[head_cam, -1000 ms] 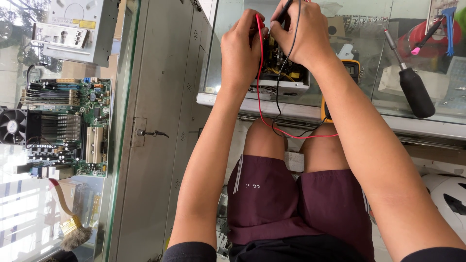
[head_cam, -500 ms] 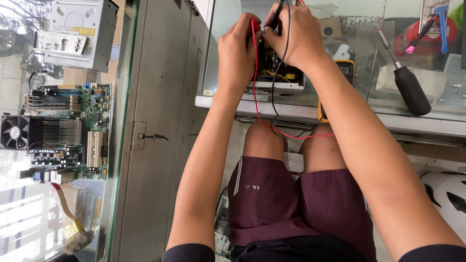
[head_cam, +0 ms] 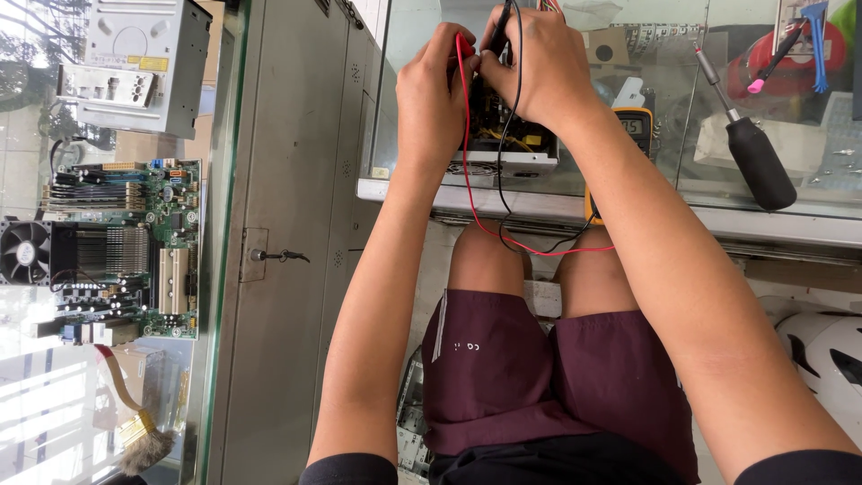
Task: The person places a power supply unit on a glass table and uses a multimeter to test its electrical output. They connect the multimeter probes to various points on the power supply's circuit board and wires, checking the readings on the multimeter's display.
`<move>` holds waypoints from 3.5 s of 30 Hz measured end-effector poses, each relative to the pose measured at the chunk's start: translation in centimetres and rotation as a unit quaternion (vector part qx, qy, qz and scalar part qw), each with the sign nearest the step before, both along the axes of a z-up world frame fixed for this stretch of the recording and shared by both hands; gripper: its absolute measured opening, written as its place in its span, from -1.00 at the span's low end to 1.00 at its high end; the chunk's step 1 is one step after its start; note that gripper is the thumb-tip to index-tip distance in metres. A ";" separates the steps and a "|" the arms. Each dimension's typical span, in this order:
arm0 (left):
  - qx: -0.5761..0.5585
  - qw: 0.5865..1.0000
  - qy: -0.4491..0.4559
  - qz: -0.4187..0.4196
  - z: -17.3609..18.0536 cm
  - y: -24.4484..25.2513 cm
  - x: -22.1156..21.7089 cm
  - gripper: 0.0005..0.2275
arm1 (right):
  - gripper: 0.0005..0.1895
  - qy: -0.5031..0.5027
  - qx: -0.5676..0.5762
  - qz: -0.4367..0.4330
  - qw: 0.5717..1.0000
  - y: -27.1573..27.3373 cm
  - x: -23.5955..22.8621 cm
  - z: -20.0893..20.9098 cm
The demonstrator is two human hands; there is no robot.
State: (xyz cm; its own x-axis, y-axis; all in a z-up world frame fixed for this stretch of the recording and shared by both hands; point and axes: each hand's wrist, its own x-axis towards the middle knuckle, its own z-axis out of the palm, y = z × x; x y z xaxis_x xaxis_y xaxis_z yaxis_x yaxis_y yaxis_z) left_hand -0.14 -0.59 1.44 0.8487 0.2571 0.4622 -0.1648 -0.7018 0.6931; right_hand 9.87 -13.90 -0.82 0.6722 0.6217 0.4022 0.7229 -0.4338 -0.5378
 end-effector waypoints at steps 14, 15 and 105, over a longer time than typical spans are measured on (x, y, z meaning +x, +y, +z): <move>-0.003 1.000 -0.013 -0.001 -0.5 0.3 0.0 -0.91 | -0.94 0.019 0.184 0.015 0.983 -0.5 0.3 -0.8; -0.003 1.000 -0.014 0.002 -0.4 0.3 -0.1 -0.91 | -0.94 0.019 0.184 0.018 0.982 -0.4 0.2 -0.6; 0.018 0.999 0.020 0.023 -1.0 0.6 0.4 -0.90 | -0.84 0.065 0.101 0.015 0.993 -1.3 -0.5 1.7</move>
State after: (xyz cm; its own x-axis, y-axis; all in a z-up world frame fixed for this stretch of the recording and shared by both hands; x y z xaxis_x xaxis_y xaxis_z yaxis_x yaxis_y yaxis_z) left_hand 0.23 0.01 0.47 0.8547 0.2803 0.4371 -0.1039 -0.7324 0.6729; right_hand 9.37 -15.18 0.89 0.7091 0.5574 0.4318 0.6529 -0.2878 -0.7006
